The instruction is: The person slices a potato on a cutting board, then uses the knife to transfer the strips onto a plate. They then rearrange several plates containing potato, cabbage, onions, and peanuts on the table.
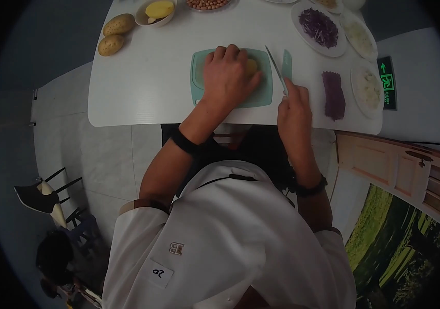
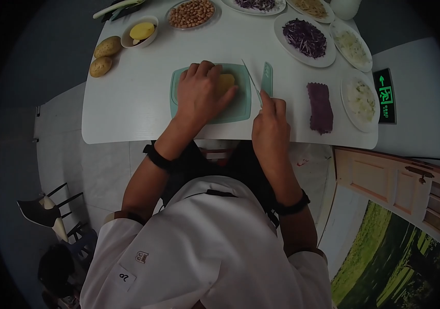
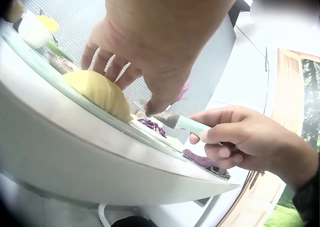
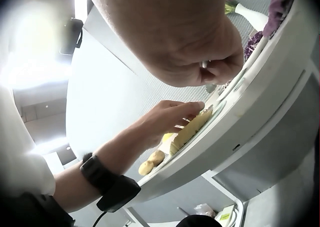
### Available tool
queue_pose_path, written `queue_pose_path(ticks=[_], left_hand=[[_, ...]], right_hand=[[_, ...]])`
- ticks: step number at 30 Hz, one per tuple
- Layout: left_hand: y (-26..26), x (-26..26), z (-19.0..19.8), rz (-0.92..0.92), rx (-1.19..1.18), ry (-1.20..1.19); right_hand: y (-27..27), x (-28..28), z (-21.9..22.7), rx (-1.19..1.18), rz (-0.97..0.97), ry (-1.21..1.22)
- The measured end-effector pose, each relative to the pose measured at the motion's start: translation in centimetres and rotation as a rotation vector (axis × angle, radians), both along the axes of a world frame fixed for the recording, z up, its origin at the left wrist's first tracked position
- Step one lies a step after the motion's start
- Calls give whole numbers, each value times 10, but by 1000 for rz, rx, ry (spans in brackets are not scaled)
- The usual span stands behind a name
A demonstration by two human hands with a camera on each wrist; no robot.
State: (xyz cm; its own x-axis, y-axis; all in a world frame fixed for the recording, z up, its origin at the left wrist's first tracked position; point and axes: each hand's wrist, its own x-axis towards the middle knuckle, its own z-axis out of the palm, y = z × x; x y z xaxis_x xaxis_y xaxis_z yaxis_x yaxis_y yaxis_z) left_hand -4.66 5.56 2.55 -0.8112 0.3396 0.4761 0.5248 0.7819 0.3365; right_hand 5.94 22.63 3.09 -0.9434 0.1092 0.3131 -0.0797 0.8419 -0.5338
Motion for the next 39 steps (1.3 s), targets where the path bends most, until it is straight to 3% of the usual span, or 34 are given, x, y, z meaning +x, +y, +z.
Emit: queue_pose_path(ticks=[7, 17, 22, 39], left_hand=[[3, -5, -6, 6, -136, -44], [2, -1, -4, 4, -101, -57], [-34, 13, 0, -186, 137, -97], [-28, 6, -21, -360, 79, -107]], right_hand=[[5, 2, -3, -56, -3, 31], [-4, -4, -7, -59, 26, -12], [-10, -9, -11, 33, 46, -4], [-30, 1, -8, 82, 18, -120]])
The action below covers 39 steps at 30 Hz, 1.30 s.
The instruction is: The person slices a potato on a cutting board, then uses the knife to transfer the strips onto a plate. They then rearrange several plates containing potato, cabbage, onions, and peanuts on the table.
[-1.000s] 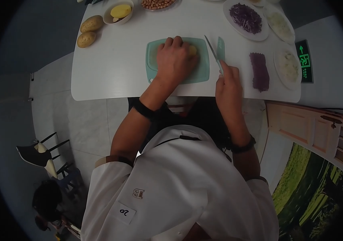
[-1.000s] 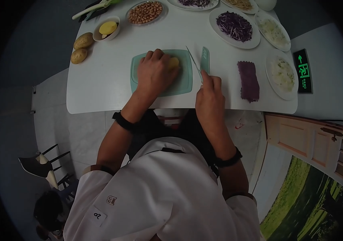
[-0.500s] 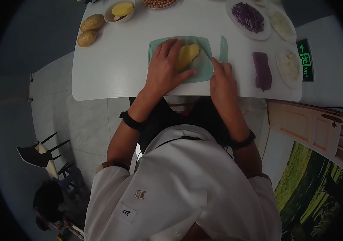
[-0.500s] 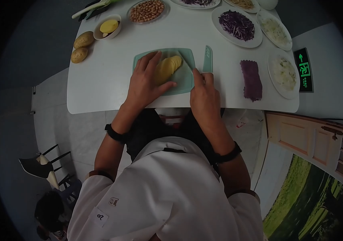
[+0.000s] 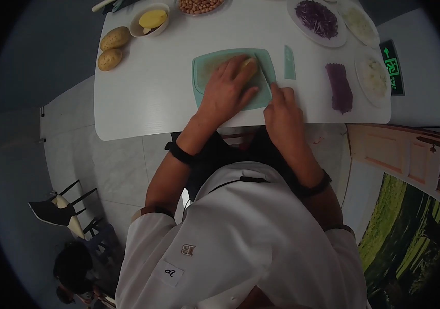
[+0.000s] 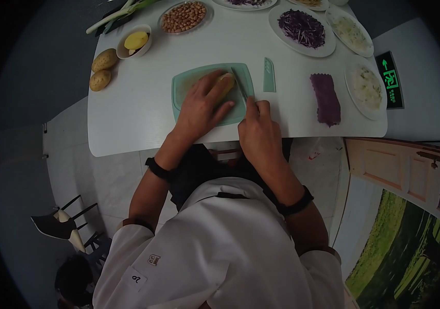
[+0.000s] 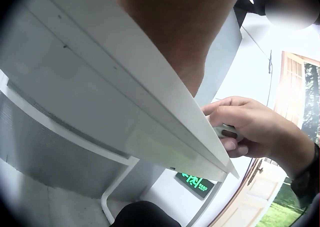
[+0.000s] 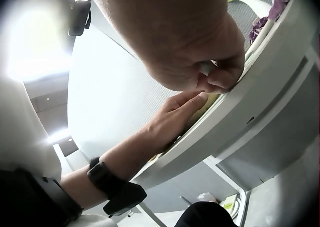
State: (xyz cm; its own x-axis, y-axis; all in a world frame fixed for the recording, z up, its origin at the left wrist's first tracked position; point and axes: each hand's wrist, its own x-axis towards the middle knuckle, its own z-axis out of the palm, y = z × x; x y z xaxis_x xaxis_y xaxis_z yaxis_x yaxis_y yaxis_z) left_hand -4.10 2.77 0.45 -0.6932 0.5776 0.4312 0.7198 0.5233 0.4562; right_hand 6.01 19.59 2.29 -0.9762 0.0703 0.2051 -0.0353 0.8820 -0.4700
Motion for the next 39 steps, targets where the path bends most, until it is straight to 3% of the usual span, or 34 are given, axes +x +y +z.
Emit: queue_pose_path(ticks=[10, 17, 19, 26, 32, 34, 39], left_hand=[[3, -4, -8, -10, 41, 3], [0, 0, 0, 19, 55, -33], [-4, 4, 5, 67, 200, -53], [-37, 13, 20, 143, 257, -137], [-37, 21, 11, 113, 221, -281], [-42, 20, 12, 108, 215, -231], [-73, 22, 18, 162, 72, -138]], right_hand=[[-11, -1, 6, 9, -5, -104], [4, -7, 7, 8, -7, 9], [10, -10, 9, -21, -33, 40], [18, -18, 8, -20, 18, 6], [18, -21, 2, -229, -38, 45], [18, -23, 10, -409, -108, 15], [23, -35, 13, -454, -138, -3]])
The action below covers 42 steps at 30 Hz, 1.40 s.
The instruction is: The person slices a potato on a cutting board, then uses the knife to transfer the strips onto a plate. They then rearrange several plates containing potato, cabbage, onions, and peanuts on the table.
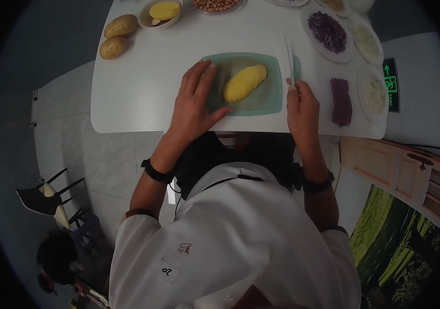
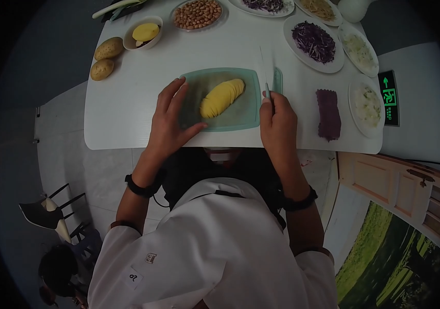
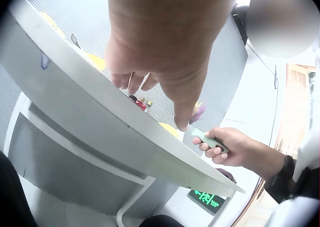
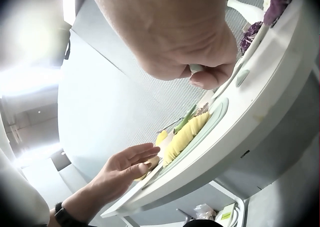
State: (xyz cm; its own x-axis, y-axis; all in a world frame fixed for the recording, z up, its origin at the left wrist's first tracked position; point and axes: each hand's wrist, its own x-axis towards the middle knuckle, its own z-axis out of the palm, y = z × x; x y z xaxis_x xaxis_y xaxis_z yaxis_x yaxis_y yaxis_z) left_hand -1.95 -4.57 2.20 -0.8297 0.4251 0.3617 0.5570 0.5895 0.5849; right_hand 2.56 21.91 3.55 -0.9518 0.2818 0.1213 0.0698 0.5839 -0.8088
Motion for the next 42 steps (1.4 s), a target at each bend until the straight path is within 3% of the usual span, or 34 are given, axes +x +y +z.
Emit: queue_pose_path(ticks=[5, 7, 10, 14, 17, 20, 25, 35, 37, 42], left_hand=[[-19, 5, 0, 39, -81, -45], [-24, 5, -1, 31, -138, -8], [-24, 2, 1, 4, -119, 25], [-7, 4, 3, 34, -1, -25], [10, 5, 3, 121, -77, 21], [19, 2, 3, 151, -113, 53], [19, -1, 4, 106, -154, -86], [25, 2, 3, 110, -162, -78], [27, 3, 4, 115, -153, -85], [30, 1, 0, 107, -165, -141]], right_hand=[[5, -9, 3, 83, 28, -80], [11, -15, -15, 96, 88, 61], [7, -26, -10, 88, 116, 19], [-2, -40, -4, 85, 123, -26], [-4, -50, -9, 108, 157, -4], [3, -62, -21, 326, 151, 175], [2, -68, -2, 221, 151, -89], [-3, -73, -3, 136, 179, -186], [-6, -74, -2, 260, 188, -159], [-7, -73, 3, 282, 221, -162]])
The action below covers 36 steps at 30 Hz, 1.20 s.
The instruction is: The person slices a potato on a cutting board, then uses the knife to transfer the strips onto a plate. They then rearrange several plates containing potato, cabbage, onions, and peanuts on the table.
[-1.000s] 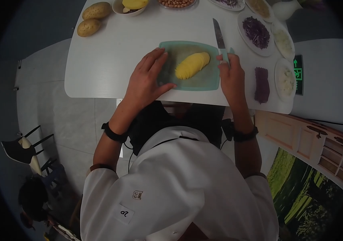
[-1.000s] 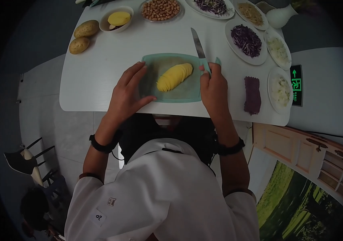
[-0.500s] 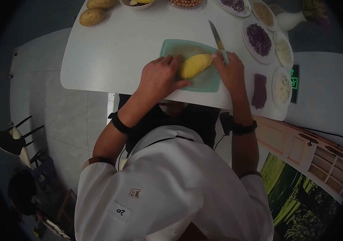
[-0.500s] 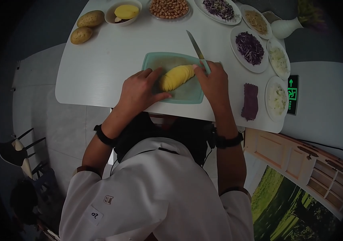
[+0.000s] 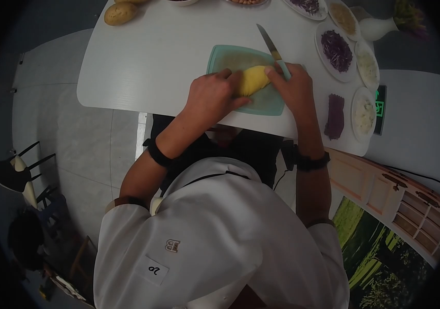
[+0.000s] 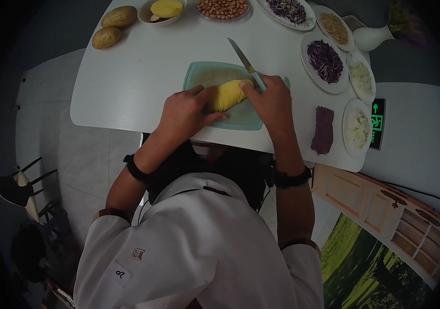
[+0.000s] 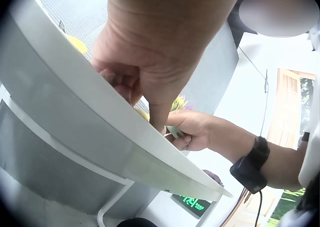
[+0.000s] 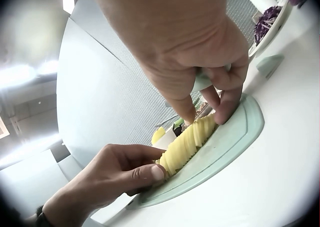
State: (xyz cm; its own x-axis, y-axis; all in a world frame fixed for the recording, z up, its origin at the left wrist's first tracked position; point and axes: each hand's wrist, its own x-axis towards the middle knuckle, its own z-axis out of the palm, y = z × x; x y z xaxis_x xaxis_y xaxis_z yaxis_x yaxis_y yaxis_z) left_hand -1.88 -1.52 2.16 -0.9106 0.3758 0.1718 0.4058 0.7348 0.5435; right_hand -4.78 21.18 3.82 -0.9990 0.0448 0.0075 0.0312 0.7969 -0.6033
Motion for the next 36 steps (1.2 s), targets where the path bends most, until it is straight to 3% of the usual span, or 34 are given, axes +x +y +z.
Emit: queue_pose_path(ticks=[13, 26, 32, 36], left_hand=[[3, 0, -10, 56, 69, 7], [3, 12, -15, 112, 182, 83], [2, 14, -15, 131, 180, 59], [2, 16, -13, 145, 180, 84]], right_hand=[[-4, 1, -2, -117, 19, 4], [-12, 8, -3, -54, 62, 91], [-16, 8, 5, -14, 52, -61], [-16, 10, -4, -38, 65, 60]])
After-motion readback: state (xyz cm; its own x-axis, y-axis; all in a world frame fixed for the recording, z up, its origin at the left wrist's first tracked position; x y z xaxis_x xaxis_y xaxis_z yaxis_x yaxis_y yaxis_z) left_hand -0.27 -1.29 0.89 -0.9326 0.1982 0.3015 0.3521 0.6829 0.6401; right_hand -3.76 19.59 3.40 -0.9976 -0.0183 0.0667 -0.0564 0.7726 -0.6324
